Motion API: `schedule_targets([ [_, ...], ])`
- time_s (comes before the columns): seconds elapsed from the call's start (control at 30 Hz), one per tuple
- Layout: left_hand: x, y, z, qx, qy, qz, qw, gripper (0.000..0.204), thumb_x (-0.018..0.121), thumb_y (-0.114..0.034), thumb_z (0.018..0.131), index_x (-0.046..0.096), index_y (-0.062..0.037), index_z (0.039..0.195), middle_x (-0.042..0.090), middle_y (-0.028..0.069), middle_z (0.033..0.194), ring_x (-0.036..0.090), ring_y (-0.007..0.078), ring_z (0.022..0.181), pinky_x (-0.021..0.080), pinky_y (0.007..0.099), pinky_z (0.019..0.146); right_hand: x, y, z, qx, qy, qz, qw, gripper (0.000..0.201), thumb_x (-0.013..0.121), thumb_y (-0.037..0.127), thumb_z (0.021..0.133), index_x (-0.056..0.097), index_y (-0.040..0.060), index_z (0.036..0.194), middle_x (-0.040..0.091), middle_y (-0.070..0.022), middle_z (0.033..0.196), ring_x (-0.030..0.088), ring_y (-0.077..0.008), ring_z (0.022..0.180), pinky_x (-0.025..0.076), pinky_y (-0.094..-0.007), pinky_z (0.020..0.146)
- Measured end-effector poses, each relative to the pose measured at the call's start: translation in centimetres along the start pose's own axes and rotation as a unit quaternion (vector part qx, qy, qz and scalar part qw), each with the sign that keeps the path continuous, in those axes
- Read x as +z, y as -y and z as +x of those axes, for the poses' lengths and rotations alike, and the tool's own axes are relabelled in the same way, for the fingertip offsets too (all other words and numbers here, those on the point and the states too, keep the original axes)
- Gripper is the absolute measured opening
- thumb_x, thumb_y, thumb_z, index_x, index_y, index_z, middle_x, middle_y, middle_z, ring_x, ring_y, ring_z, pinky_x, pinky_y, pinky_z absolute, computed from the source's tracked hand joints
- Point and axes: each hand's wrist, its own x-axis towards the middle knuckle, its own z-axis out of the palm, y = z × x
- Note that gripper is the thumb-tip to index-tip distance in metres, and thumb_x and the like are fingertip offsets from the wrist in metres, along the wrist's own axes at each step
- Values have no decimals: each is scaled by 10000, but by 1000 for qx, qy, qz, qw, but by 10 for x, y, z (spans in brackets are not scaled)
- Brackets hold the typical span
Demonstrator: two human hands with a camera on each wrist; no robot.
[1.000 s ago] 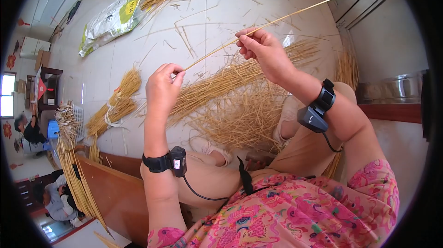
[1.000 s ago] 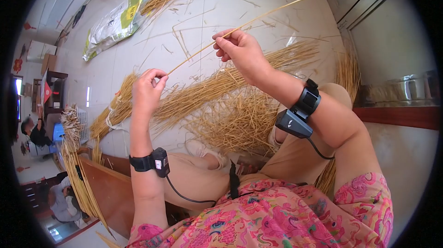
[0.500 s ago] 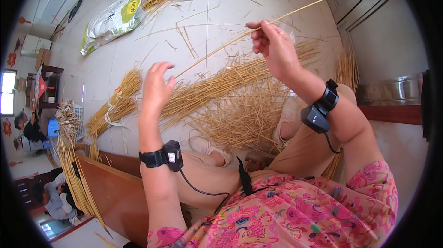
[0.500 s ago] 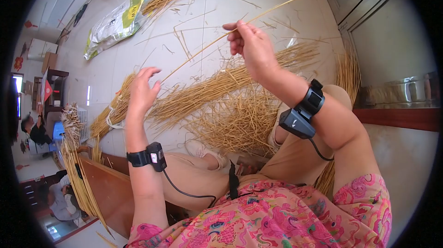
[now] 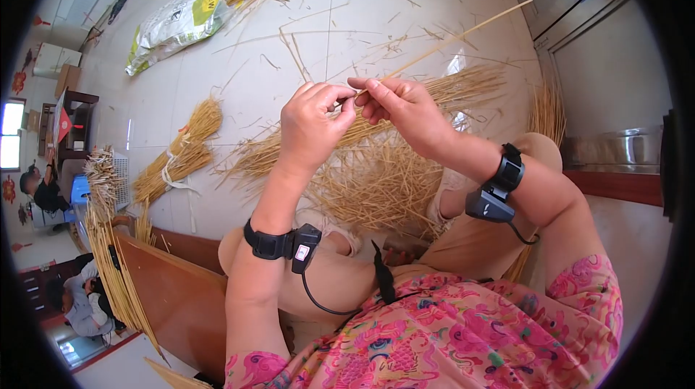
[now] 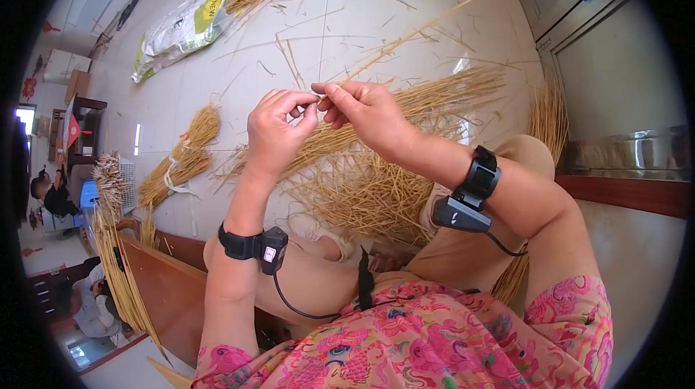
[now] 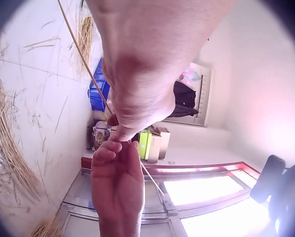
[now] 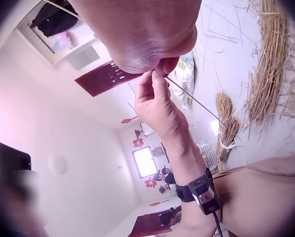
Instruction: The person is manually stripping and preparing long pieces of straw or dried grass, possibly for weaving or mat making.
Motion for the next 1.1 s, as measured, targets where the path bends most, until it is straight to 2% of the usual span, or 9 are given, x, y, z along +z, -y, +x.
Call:
schedule_targets([
  [0.07,-1,-2,0,10,-8,13,1000,70,680,-51,691,625,-65,734,635,42,714,579,204,651,476,312,580,1,1,0,-16,-10,-46,999,291,539,221,940,645,-27,1049,619,-28,769,550,-69,677,486,-225,630],
  [0.17,-3,-3,-1,-15,2,5,1000,70,674,-42,687,621,-59,729,632,49,704,565,190,587,467,298,538,3,11,0,-33,-55,-104,992,242,582,181,912,660,-24,1013,646,-43,763,573,-74,648,493,-222,594],
  [0.27,-5,-4,-3,-61,19,-14,998,64,665,-28,691,623,-45,737,623,61,682,558,167,534,464,280,504,1,8,0,-42,-41,-95,994,213,593,148,901,659,-30,998,664,-62,777,592,-80,646,500,-219,584],
  [0.37,-3,-3,-4,-69,18,-41,997,51,658,-21,698,622,-25,734,618,72,666,566,156,512,470,271,499,3,9,-1,-37,-40,-99,994,219,587,150,906,658,-42,983,664,-63,774,594,-79,656,507,-222,599],
  [0.47,-5,-1,-5,-86,28,-41,995,38,655,-14,709,631,-10,738,625,80,668,586,141,525,480,259,505,3,8,-2,-43,-25,-118,992,229,585,159,908,657,-46,983,663,-60,766,595,-79,661,508,-224,598],
  [0.67,-10,-3,-5,-135,55,-122,982,48,655,-3,733,653,9,779,649,72,697,600,93,571,490,225,530,4,7,-2,-41,-24,-123,991,235,584,161,908,655,-47,990,661,-57,749,594,-76,661,506,-223,597],
  [0.77,-13,-4,-4,-132,71,-104,983,56,658,-4,734,653,16,786,648,67,696,600,84,578,495,214,546,2,6,-2,-46,-12,-148,988,230,581,155,910,656,-47,990,662,-60,751,595,-74,662,507,-222,600],
  [1.1,-15,-2,-3,-209,108,-146,961,66,647,-14,733,651,20,790,646,58,673,597,67,585,497,203,562,3,4,-3,-44,3,-142,989,212,567,133,915,645,-50,986,661,-63,760,599,-75,669,513,-225,612],
])
